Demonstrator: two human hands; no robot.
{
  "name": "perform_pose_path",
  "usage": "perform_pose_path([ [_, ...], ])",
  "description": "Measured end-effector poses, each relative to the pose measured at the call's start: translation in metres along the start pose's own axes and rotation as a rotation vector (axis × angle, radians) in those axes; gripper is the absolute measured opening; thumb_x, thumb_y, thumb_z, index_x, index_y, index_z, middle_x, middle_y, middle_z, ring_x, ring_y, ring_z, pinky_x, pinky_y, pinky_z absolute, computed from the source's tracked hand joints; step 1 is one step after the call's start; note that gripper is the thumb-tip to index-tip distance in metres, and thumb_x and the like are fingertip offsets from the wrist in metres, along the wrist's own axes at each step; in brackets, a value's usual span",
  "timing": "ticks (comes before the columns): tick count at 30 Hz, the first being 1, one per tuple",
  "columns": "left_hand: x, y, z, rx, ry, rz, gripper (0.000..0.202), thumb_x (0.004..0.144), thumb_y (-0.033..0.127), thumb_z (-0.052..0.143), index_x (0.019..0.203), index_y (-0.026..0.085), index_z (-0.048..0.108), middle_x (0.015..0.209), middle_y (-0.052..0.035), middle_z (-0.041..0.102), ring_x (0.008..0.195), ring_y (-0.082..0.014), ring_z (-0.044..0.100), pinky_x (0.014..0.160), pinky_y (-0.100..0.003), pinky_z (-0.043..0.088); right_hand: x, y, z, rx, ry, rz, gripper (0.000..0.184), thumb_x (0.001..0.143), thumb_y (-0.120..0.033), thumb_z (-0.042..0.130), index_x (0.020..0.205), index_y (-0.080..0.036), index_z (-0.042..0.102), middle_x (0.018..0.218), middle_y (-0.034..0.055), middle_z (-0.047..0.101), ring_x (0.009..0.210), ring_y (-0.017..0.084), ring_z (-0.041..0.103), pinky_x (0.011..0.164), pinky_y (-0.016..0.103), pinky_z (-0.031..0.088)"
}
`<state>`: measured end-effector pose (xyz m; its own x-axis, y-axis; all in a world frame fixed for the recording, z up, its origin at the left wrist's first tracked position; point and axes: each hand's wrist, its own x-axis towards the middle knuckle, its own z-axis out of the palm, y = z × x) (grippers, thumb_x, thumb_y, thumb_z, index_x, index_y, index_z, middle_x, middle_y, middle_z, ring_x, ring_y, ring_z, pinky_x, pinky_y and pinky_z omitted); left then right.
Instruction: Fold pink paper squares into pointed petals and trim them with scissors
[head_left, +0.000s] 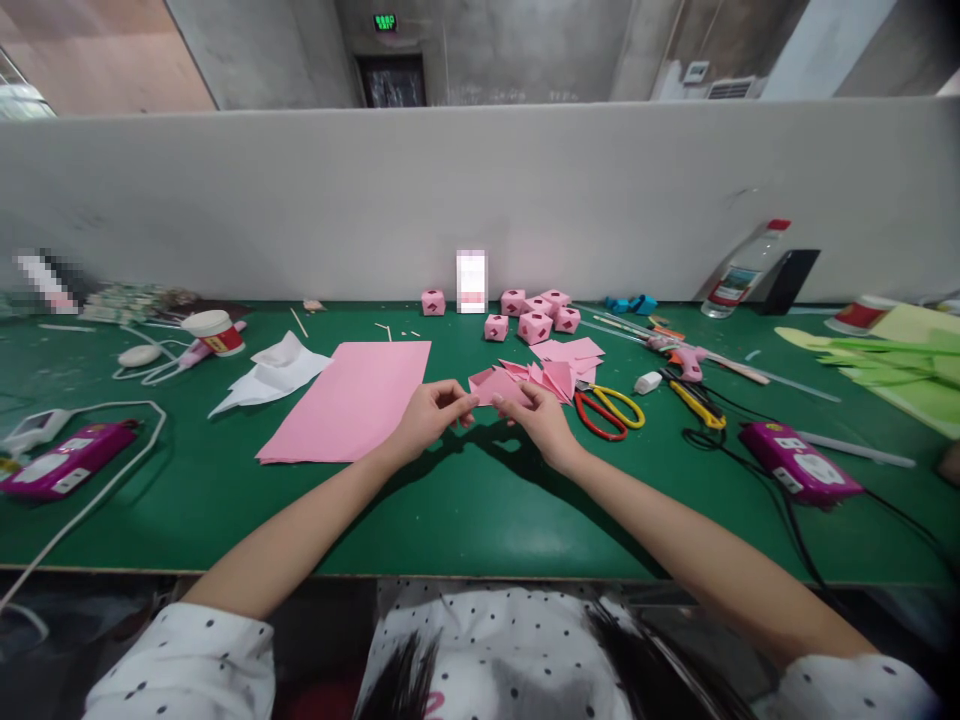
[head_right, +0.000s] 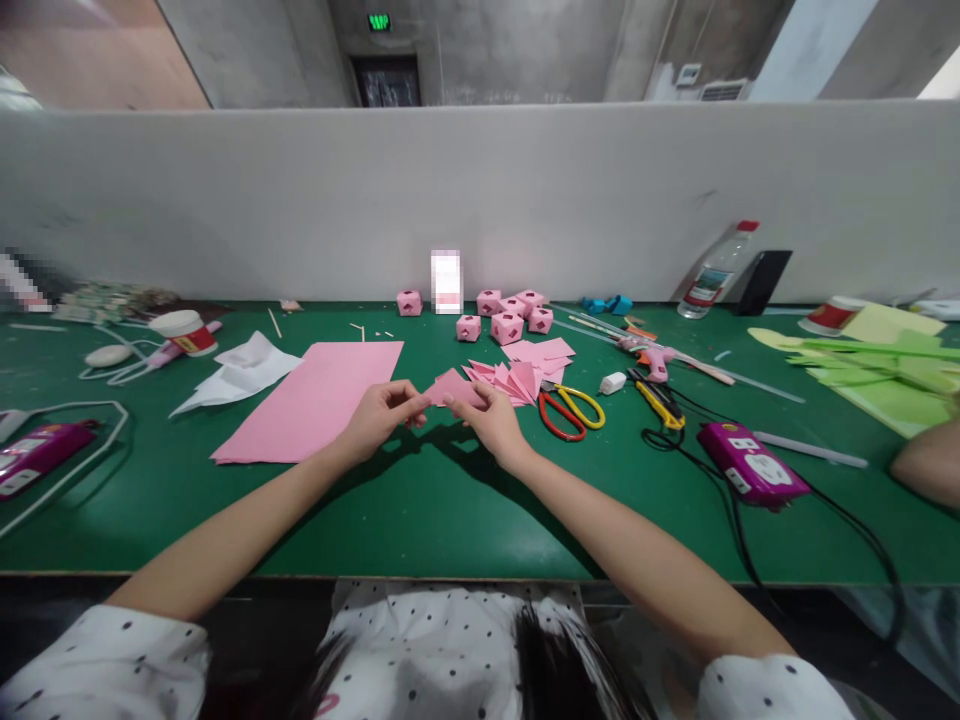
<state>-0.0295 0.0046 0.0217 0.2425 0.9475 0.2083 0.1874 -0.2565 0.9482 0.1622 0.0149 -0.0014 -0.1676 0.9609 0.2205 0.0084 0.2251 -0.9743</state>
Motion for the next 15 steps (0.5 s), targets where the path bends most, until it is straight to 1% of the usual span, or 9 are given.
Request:
perform_pose_path([
  [2, 0.0006, 0.0017, -0.0002, -0.002, 0.09, 0.018, 0.036, 0.078, 0.05, 0.066, 0.07, 0.016, 0.06, 0.063, -0.0026, 0.065, 0.057, -0.0124, 0.058, 0.055, -0.024, 0.044, 0.0008, 0.0005, -0.0005, 0.027, -0.011, 0.031, 0.037, 0.07, -0.049, 0.076, 0.087, -0.017, 0.068, 0.076, 0.0036, 0.069, 0.068, 0.017, 0.062, 0.056, 0.026, 0.047],
  [3, 0.0007, 0.0024, -0.0003, 0.002, 0.113, 0.021, 0.036, 0.079, 0.051, 0.066, 0.071, 0.015, 0.061, 0.063, -0.003, 0.066, 0.057, -0.0127, 0.058, 0.055, -0.024, 0.044, 0.0009, 0.0006, -0.0005, 0.036, -0.009, 0.031, 0.038, 0.069, -0.049, 0.076, 0.088, -0.017, 0.069, 0.078, 0.0049, 0.071, 0.069, 0.017, 0.062, 0.057, 0.026, 0.048],
  [5, 0.0005, 0.0032, 0.0002, 0.01, 0.12, 0.024, 0.037, 0.078, 0.052, 0.065, 0.073, 0.015, 0.062, 0.064, -0.0032, 0.066, 0.058, -0.0131, 0.058, 0.055, -0.024, 0.045, 0.0006, 0.0003, -0.0002, 0.045, 0.0, 0.015, 0.039, 0.07, -0.05, 0.075, 0.09, -0.017, 0.07, 0.081, 0.0063, 0.072, 0.07, 0.018, 0.063, 0.057, 0.026, 0.048],
  [8, -0.0013, 0.0031, 0.003, 0.014, 0.051, 0.021, 0.038, 0.079, 0.053, 0.064, 0.077, 0.015, 0.065, 0.069, -0.0037, 0.068, 0.063, -0.0145, 0.062, 0.056, -0.024, 0.046, -0.0005, -0.0013, 0.0005, 0.037, 0.003, -0.02, 0.038, 0.07, -0.049, 0.075, 0.089, -0.017, 0.071, 0.078, 0.0059, 0.072, 0.07, 0.019, 0.064, 0.058, 0.027, 0.049],
  [11, -0.004, 0.0024, 0.0064, 0.066, -0.051, 0.003, 0.04, 0.079, 0.054, 0.063, 0.081, 0.015, 0.068, 0.075, -0.004, 0.07, 0.072, -0.018, 0.066, 0.059, -0.025, 0.048, -0.001, -0.0018, 0.0013, 0.012, -0.054, -0.046, 0.035, 0.07, -0.048, 0.075, 0.086, -0.017, 0.071, 0.078, 0.0054, 0.072, 0.073, 0.021, 0.066, 0.065, 0.03, 0.051],
  [13, -0.0056, 0.0019, 0.0075, 0.112, -0.078, -0.004, 0.04, 0.079, 0.054, 0.063, 0.084, 0.015, 0.07, 0.076, -0.0035, 0.071, 0.074, -0.0195, 0.066, 0.062, -0.025, 0.049, -0.0007, 0.0, 0.0017, -0.004, -0.09, -0.06, 0.034, 0.071, -0.047, 0.074, 0.086, -0.017, 0.071, 0.081, 0.006, 0.073, 0.075, 0.022, 0.067, 0.068, 0.032, 0.053],
  [15, -0.0063, 0.0011, 0.0076, 0.153, -0.09, 0.004, 0.039, 0.08, 0.052, 0.061, 0.086, 0.014, 0.071, 0.074, -0.0032, 0.071, 0.073, -0.0196, 0.066, 0.064, -0.026, 0.049, 0.0003, 0.0033, 0.0017, -0.057, -0.1, -0.085, 0.033, 0.072, -0.046, 0.073, 0.086, -0.016, 0.071, 0.083, 0.0068, 0.073, 0.074, 0.022, 0.067, 0.067, 0.031, 0.052],
])
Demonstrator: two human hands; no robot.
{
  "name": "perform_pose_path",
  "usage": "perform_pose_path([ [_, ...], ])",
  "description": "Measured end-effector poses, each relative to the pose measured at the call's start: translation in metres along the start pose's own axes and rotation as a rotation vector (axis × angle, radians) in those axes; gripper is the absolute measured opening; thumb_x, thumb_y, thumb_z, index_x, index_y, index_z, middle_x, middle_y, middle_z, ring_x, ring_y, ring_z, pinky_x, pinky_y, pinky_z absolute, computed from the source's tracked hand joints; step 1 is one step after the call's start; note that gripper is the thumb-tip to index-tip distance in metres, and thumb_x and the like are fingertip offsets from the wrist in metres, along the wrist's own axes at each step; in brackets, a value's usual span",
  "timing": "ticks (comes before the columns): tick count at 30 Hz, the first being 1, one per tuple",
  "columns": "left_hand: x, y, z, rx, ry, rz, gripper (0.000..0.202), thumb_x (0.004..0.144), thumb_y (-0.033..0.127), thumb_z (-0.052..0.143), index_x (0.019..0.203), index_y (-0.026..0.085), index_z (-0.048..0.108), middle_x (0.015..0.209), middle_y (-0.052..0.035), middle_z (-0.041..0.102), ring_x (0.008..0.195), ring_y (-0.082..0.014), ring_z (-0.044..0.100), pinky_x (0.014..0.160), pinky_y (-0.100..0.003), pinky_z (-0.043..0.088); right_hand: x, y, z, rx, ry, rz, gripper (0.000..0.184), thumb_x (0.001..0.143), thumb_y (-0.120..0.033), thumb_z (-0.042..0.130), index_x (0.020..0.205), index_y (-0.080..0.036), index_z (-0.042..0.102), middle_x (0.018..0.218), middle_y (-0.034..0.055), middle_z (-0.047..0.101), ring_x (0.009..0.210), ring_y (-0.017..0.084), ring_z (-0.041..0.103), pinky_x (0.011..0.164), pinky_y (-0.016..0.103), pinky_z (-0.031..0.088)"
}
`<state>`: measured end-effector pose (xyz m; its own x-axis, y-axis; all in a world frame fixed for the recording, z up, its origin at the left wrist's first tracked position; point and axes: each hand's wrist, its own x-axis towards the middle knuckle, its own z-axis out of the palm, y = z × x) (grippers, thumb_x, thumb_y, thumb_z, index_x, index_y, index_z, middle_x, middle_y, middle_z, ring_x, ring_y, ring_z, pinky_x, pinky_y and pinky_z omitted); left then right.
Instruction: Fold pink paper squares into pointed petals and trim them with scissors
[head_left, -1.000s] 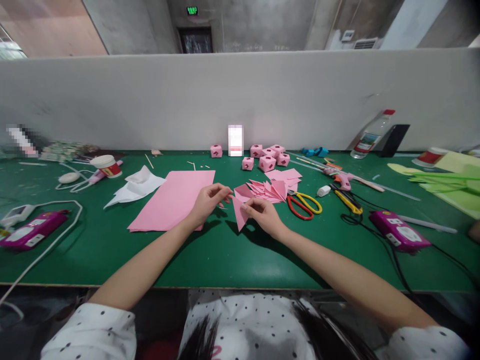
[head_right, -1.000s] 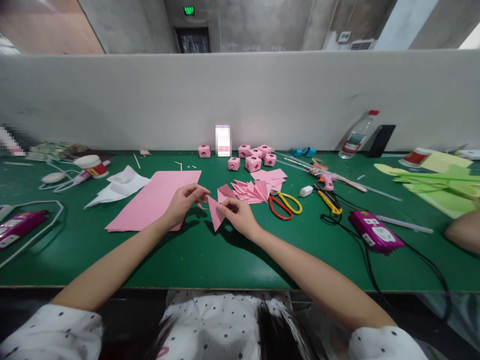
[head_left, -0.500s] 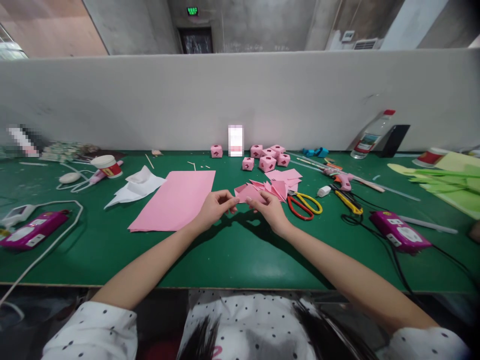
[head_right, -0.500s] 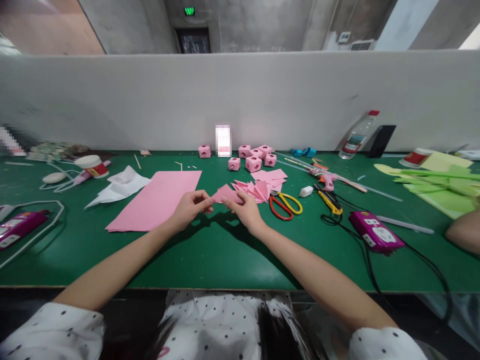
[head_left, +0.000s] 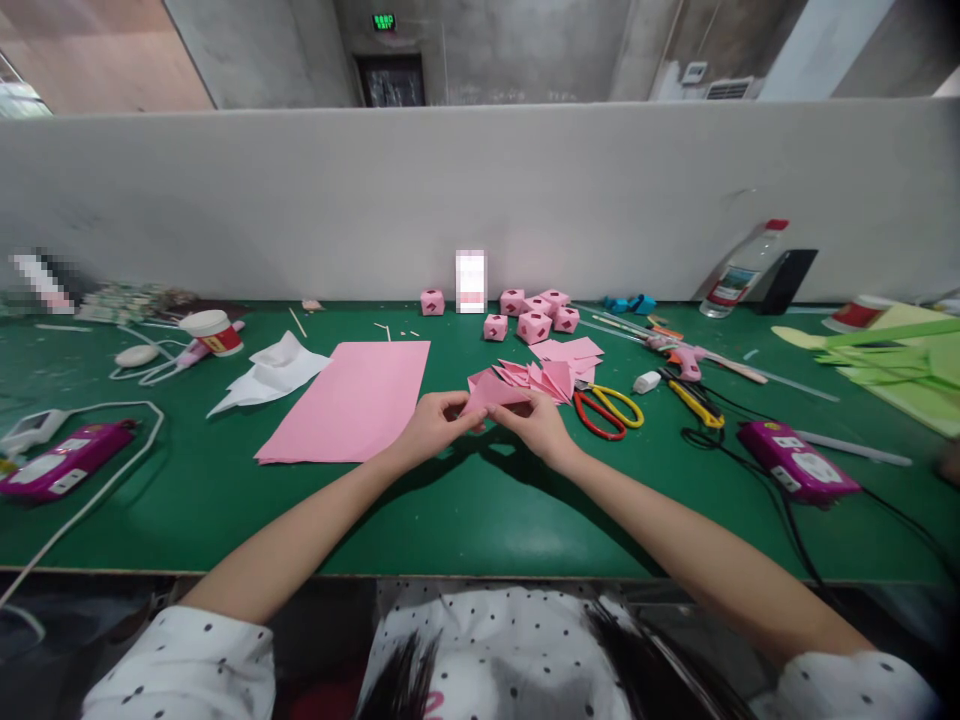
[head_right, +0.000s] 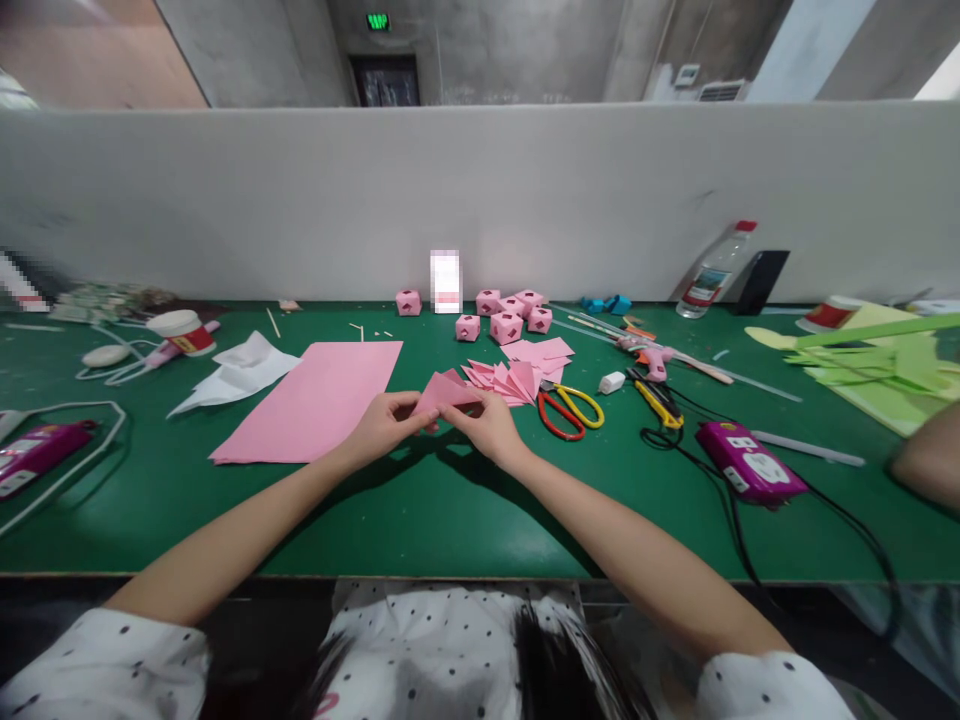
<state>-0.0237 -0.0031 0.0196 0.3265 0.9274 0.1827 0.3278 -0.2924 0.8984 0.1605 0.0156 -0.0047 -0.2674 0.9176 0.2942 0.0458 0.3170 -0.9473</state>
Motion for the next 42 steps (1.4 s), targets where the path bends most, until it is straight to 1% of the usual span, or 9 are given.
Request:
perform_pose_path([
  [7, 0.002, -0.002, -0.001, 0.038, 0.026, -0.018, 0.03, 0.08, 0.042, 0.061, 0.078, 0.013, 0.071, 0.067, -0.004, 0.07, 0.065, -0.0186, 0.065, 0.062, -0.026, 0.048, 0.012, 0.011, -0.01, -0.235, 0.097, -0.009, 0.03, 0.073, -0.045, 0.069, 0.074, -0.015, 0.069, 0.065, 0.0022, 0.065, 0.057, 0.014, 0.056, 0.052, 0.025, 0.042],
  [14, 0.002, 0.001, -0.004, -0.074, 0.075, -0.021, 0.03, 0.078, 0.044, 0.064, 0.074, 0.014, 0.068, 0.065, -0.0045, 0.068, 0.062, -0.0164, 0.063, 0.061, -0.027, 0.049, 0.026, 0.016, -0.036, -0.118, 0.259, 0.013, 0.035, 0.072, -0.05, 0.069, 0.074, -0.016, 0.065, 0.063, 0.0021, 0.062, 0.055, 0.013, 0.054, 0.051, 0.026, 0.044],
  [18, 0.004, -0.002, -0.005, -0.105, 0.056, -0.04, 0.036, 0.078, 0.049, 0.065, 0.079, 0.013, 0.067, 0.068, -0.0052, 0.068, 0.06, -0.0151, 0.061, 0.057, -0.025, 0.047, 0.024, 0.01, -0.03, 0.053, 0.335, 0.032, 0.044, 0.071, -0.055, 0.07, 0.093, -0.018, 0.061, 0.085, 0.0051, 0.066, 0.068, 0.015, 0.06, 0.055, 0.025, 0.048],
  [20, 0.005, -0.004, -0.005, -0.085, 0.026, -0.056, 0.039, 0.078, 0.051, 0.064, 0.081, 0.013, 0.067, 0.071, -0.006, 0.069, 0.06, -0.0153, 0.061, 0.055, -0.025, 0.046, 0.02, 0.006, -0.021, 0.093, 0.267, 0.049, 0.05, 0.069, -0.053, 0.073, 0.101, -0.019, 0.059, 0.094, 0.0057, 0.066, 0.074, 0.015, 0.062, 0.057, 0.025, 0.048],
  [23, 0.004, -0.006, -0.003, -0.005, 0.012, -0.052, 0.039, 0.079, 0.052, 0.062, 0.084, 0.014, 0.067, 0.072, -0.0049, 0.069, 0.062, -0.0166, 0.062, 0.054, -0.024, 0.043, 0.013, 0.003, -0.011, 0.048, 0.12, 0.043, 0.04, 0.071, -0.052, 0.073, 0.09, -0.018, 0.061, 0.081, 0.0027, 0.064, 0.07, 0.015, 0.06, 0.058, 0.025, 0.047],
  [26, 0.003, -0.007, -0.002, 0.084, 0.06, -0.009, 0.037, 0.078, 0.052, 0.063, 0.082, 0.015, 0.067, 0.067, -0.002, 0.065, 0.063, -0.017, 0.06, 0.056, -0.024, 0.042, 0.008, 0.006, -0.005, -0.04, 0.059, -0.018, 0.034, 0.075, -0.052, 0.07, 0.078, -0.019, 0.061, 0.07, 0.0, 0.06, 0.066, 0.015, 0.057, 0.059, 0.026, 0.046],
  [31, 0.0, -0.008, -0.001, 0.202, 0.099, 0.073, 0.034, 0.077, 0.048, 0.062, 0.077, 0.014, 0.066, 0.061, 0.0009, 0.058, 0.06, -0.0135, 0.05, 0.055, -0.022, 0.035, 0.003, 0.011, 0.0, -0.104, -0.025, -0.058, 0.033, 0.079, -0.051, 0.066, 0.081, -0.019, 0.063, 0.074, 0.0008, 0.065, 0.064, 0.015, 0.058, 0.058, 0.026, 0.046],
  [37, 0.0, -0.009, 0.003, 0.363, 0.162, 0.129, 0.033, 0.081, 0.04, 0.056, 0.059, 0.016, 0.05, 0.054, 0.0057, 0.036, 0.054, -0.0087, 0.034, 0.052, -0.023, 0.024, 0.0, 0.003, 0.001, -0.275, 0.006, -0.132, 0.028, 0.084, -0.046, 0.062, 0.076, -0.018, 0.064, 0.071, 0.0011, 0.065, 0.064, 0.015, 0.057, 0.061, 0.026, 0.043],
  [42, 0.001, -0.006, 0.005, 0.372, 0.185, 0.132, 0.037, 0.081, 0.038, 0.057, 0.056, 0.016, 0.04, 0.053, 0.0061, 0.033, 0.053, -0.0079, 0.033, 0.052, -0.023, 0.022, 0.002, 0.005, 0.0, -0.311, 0.021, -0.108, 0.028, 0.085, -0.045, 0.061, 0.076, -0.018, 0.062, 0.064, 0.0008, 0.062, 0.057, 0.014, 0.054, 0.054, 0.026, 0.04],
])
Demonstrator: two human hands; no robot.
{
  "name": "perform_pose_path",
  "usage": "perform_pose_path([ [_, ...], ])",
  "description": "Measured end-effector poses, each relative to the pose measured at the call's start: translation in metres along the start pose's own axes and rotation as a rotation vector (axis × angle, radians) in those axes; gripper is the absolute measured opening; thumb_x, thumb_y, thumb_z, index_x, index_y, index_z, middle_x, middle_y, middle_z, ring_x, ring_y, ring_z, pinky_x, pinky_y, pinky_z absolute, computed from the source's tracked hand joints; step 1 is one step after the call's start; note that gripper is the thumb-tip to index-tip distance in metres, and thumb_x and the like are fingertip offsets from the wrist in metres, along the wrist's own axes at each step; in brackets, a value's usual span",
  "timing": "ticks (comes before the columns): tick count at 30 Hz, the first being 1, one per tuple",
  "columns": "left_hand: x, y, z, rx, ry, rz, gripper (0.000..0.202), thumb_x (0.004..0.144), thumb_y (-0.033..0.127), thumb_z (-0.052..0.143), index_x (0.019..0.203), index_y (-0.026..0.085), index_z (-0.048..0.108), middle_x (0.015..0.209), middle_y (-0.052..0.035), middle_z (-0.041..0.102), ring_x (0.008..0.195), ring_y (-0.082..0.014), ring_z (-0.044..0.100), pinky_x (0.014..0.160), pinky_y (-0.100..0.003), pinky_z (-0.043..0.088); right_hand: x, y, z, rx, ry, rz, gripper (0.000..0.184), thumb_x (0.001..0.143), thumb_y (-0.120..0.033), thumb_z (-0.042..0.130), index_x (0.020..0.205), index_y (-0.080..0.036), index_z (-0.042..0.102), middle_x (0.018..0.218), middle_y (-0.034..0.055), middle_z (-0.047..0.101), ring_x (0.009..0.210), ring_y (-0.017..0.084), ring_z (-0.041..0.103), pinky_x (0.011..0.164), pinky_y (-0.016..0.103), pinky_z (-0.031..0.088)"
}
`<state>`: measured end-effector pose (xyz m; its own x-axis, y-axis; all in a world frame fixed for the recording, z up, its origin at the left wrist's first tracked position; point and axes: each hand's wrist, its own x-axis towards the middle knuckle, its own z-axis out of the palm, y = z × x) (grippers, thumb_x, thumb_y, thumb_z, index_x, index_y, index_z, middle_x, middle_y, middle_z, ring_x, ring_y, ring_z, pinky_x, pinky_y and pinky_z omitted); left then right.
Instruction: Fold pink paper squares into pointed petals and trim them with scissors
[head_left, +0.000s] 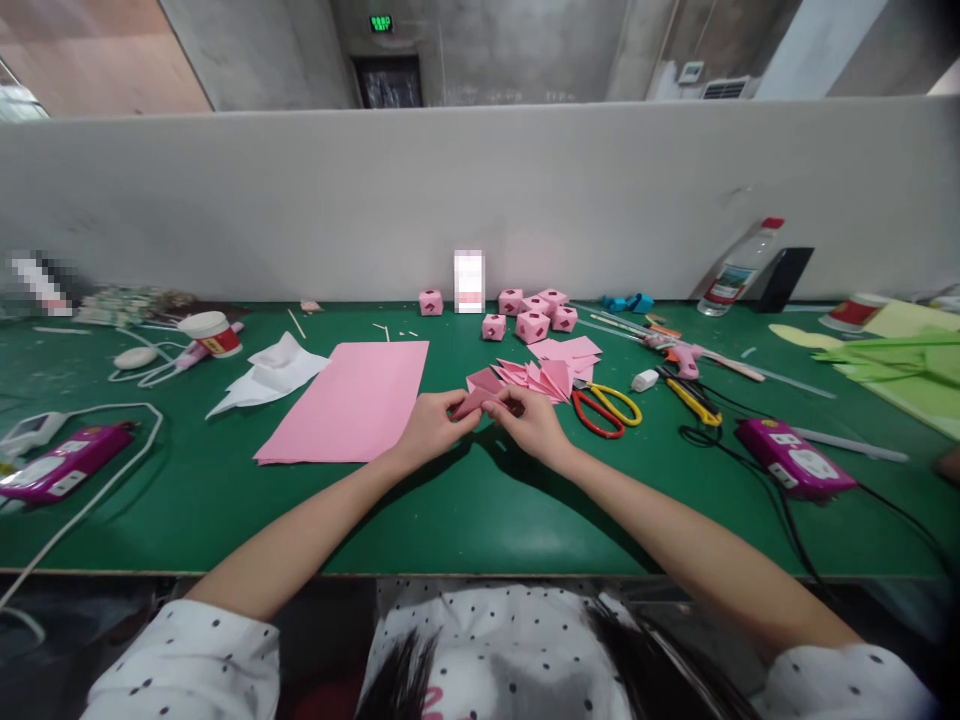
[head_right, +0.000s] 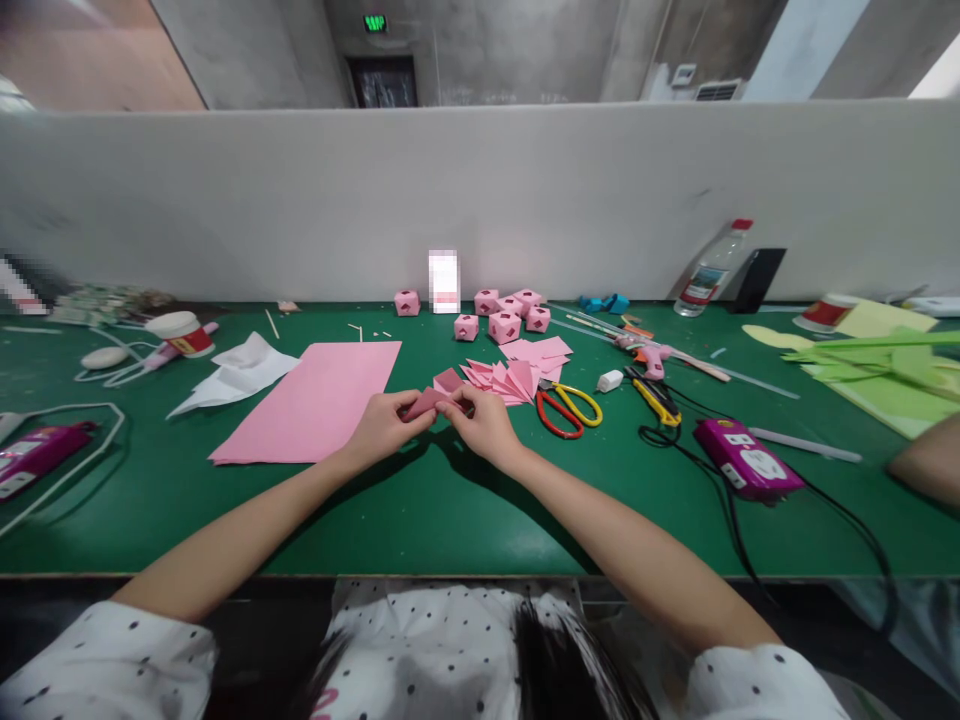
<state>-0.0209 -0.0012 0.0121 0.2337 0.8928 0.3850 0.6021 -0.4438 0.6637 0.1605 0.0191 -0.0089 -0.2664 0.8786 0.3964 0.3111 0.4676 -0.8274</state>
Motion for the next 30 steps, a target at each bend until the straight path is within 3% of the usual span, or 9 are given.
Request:
perform_pose_path([
  [4, 0.003, -0.002, -0.005, -0.045, -0.002, -0.03, 0.031, 0.081, 0.037, 0.058, 0.058, 0.016, 0.051, 0.054, 0.0046, 0.045, 0.054, -0.0092, 0.042, 0.053, -0.023, 0.03, 0.002, 0.0, -0.002, 0.006, 0.033, 0.015, 0.027, 0.084, -0.044, 0.062, 0.074, -0.019, 0.06, 0.063, 0.0009, 0.061, 0.056, 0.015, 0.054, 0.054, 0.027, 0.041],
  [6, 0.006, -0.006, -0.009, -0.11, 0.0, -0.067, 0.023, 0.081, 0.036, 0.059, 0.07, 0.016, 0.063, 0.064, 0.0007, 0.06, 0.062, -0.0123, 0.054, 0.058, -0.023, 0.038, 0.003, -0.002, -0.005, 0.005, 0.059, 0.035, 0.028, 0.083, -0.044, 0.062, 0.072, -0.019, 0.058, 0.063, 0.0015, 0.062, 0.055, 0.015, 0.055, 0.054, 0.027, 0.041],
  [8, 0.008, -0.013, -0.012, -0.15, 0.029, -0.101, 0.022, 0.08, 0.037, 0.06, 0.077, 0.016, 0.067, 0.07, -0.0029, 0.067, 0.067, -0.015, 0.06, 0.061, -0.024, 0.043, 0.005, -0.003, -0.01, 0.0, 0.083, 0.065, 0.029, 0.082, -0.045, 0.063, 0.071, -0.019, 0.059, 0.062, 0.0018, 0.062, 0.056, 0.016, 0.056, 0.055, 0.028, 0.042],
  [14, 0.015, -0.037, -0.012, -0.209, 0.102, -0.215, 0.018, 0.079, 0.034, 0.061, 0.076, 0.017, 0.064, 0.065, -0.0015, 0.067, 0.06, -0.0143, 0.063, 0.058, -0.024, 0.048, 0.014, 0.008, -0.026, 0.1, 0.143, 0.112, 0.038, 0.079, -0.056, 0.063, 0.072, -0.018, 0.061, 0.06, 0.001, 0.062, 0.055, 0.016, 0.057, 0.056, 0.028, 0.046],
  [19, 0.014, -0.039, -0.006, -0.191, 0.071, -0.145, 0.022, 0.084, 0.037, 0.056, 0.083, 0.018, 0.065, 0.074, -0.0023, 0.069, 0.07, -0.0162, 0.066, 0.063, -0.026, 0.051, 0.021, 0.021, -0.035, 0.164, 0.155, 0.148, 0.035, 0.078, -0.052, 0.064, 0.072, -0.018, 0.061, 0.065, 0.0009, 0.062, 0.056, 0.015, 0.055, 0.054, 0.026, 0.044],
  [26, 0.011, -0.033, 0.004, 0.109, -0.016, 0.105, 0.024, 0.09, 0.029, 0.049, 0.106, 0.022, 0.067, 0.108, -0.0036, 0.071, 0.1, -0.0206, 0.063, 0.088, -0.036, 0.05, 0.032, 0.026, -0.064, -0.28, 0.439, -0.003, 0.018, 0.082, -0.031, 0.054, 0.086, -0.018, 0.064, 0.084, 0.0036, 0.068, 0.074, 0.018, 0.06, 0.071, 0.03, 0.045],
  [30, 0.013, -0.038, 0.008, 0.18, -0.017, 0.232, 0.03, 0.091, 0.029, 0.051, 0.117, 0.022, 0.063, 0.134, -0.0073, 0.058, 0.124, -0.023, 0.051, 0.106, -0.044, 0.041, 0.035, 0.037, -0.08, -0.625, 0.411, 0.041, 0.016, 0.077, -0.024, 0.055, 0.09, -0.018, 0.063, 0.085, 0.0072, 0.07, 0.082, 0.024, 0.061, 0.076, 0.035, 0.044],
])
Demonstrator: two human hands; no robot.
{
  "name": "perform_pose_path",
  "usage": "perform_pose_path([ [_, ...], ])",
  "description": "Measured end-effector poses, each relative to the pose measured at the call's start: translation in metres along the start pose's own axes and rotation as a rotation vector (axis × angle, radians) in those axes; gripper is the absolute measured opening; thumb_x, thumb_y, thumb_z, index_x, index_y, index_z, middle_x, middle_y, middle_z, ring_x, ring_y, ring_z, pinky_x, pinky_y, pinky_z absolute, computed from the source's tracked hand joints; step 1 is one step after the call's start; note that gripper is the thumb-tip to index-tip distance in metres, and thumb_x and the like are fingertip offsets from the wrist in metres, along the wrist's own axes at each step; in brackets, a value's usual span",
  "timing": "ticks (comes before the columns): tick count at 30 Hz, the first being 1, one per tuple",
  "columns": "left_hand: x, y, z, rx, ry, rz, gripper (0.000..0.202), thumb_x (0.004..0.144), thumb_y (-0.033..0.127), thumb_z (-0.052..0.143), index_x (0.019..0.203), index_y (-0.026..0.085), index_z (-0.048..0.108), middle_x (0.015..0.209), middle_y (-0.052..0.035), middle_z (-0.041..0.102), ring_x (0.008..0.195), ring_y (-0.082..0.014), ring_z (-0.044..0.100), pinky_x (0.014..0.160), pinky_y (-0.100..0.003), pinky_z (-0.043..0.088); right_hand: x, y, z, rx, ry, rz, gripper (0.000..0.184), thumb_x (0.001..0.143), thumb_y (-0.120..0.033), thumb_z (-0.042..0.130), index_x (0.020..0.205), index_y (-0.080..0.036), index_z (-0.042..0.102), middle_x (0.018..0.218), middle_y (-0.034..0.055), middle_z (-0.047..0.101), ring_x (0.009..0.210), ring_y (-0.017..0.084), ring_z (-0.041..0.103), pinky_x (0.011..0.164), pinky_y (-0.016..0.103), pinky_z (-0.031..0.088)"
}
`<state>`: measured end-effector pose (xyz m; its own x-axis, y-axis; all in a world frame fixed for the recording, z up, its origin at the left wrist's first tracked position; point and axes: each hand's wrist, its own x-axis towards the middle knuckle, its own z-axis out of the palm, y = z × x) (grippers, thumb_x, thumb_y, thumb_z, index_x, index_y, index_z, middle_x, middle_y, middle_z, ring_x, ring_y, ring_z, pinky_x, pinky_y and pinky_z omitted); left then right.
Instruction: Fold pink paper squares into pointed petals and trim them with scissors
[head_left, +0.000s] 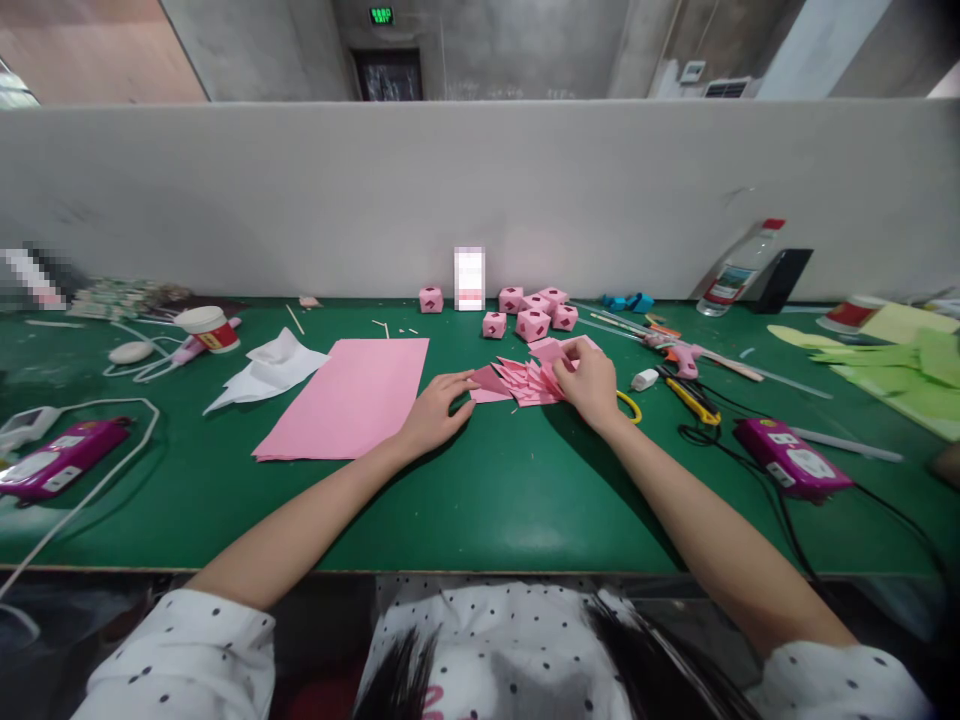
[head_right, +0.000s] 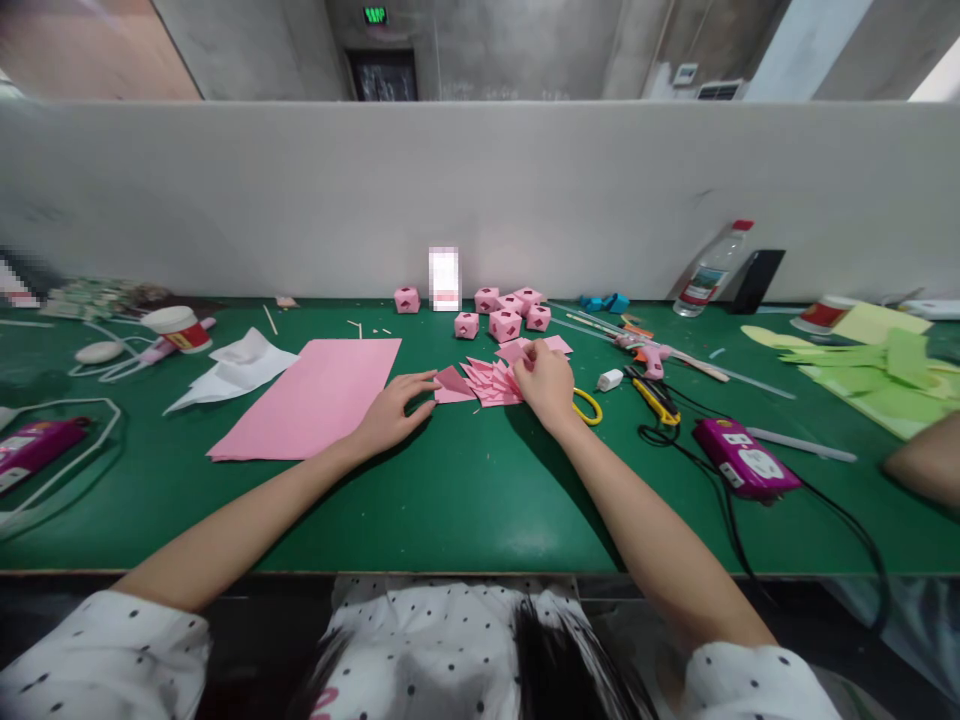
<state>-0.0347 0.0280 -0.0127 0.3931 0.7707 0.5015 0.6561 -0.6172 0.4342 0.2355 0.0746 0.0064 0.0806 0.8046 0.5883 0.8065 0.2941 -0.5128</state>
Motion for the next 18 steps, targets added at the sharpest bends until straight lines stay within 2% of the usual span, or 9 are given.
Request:
perform_pose_path([
  [3, 0.001, -0.001, 0.003, 0.07, -0.055, 0.047, 0.041, 0.089, 0.036, 0.055, 0.128, 0.022, 0.058, 0.15, -0.0087, 0.04, 0.137, -0.0269, 0.037, 0.112, -0.049, 0.034, 0.0, 0.007, 0.001, -0.132, -0.02, -0.013, 0.021, 0.075, -0.022, 0.057, 0.095, -0.018, 0.062, 0.084, 0.0097, 0.07, 0.088, 0.029, 0.059, 0.077, 0.038, 0.044],
  [6, 0.002, 0.0, 0.004, 0.132, -0.116, 0.076, 0.049, 0.089, 0.045, 0.054, 0.132, 0.023, 0.054, 0.157, -0.0075, 0.028, 0.145, -0.0299, 0.023, 0.116, -0.051, 0.028, -0.002, 0.007, 0.004, -0.173, -0.024, -0.076, 0.025, 0.075, -0.022, 0.057, 0.098, -0.017, 0.062, 0.088, 0.0107, 0.071, 0.096, 0.032, 0.056, 0.08, 0.041, 0.044],
  [9, 0.004, 0.001, 0.006, 0.162, -0.148, 0.101, 0.049, 0.09, 0.049, 0.051, 0.131, 0.024, 0.055, 0.158, -0.0062, 0.026, 0.146, -0.0295, 0.02, 0.116, -0.051, 0.026, -0.004, 0.004, 0.005, -0.158, -0.032, -0.119, 0.027, 0.076, -0.023, 0.057, 0.102, -0.016, 0.062, 0.091, 0.0107, 0.071, 0.097, 0.033, 0.054, 0.082, 0.042, 0.044],
  [13, 0.006, 0.002, 0.006, 0.174, -0.171, 0.104, 0.051, 0.091, 0.052, 0.049, 0.131, 0.021, 0.054, 0.155, -0.0076, 0.032, 0.146, -0.0291, 0.021, 0.117, -0.051, 0.026, -0.008, -0.001, 0.008, -0.111, -0.047, -0.178, 0.023, 0.079, -0.024, 0.057, 0.101, -0.016, 0.064, 0.094, 0.0099, 0.071, 0.096, 0.03, 0.053, 0.086, 0.042, 0.044],
  [18, 0.005, 0.001, 0.007, 0.156, -0.162, 0.095, 0.05, 0.091, 0.051, 0.048, 0.131, 0.02, 0.053, 0.155, -0.0084, 0.034, 0.145, -0.0286, 0.022, 0.117, -0.05, 0.026, -0.018, -0.013, 0.013, -0.082, -0.015, -0.343, 0.019, 0.084, -0.024, 0.056, 0.097, -0.019, 0.068, 0.104, 0.0091, 0.068, 0.115, 0.032, 0.045, 0.099, 0.048, 0.038],
])
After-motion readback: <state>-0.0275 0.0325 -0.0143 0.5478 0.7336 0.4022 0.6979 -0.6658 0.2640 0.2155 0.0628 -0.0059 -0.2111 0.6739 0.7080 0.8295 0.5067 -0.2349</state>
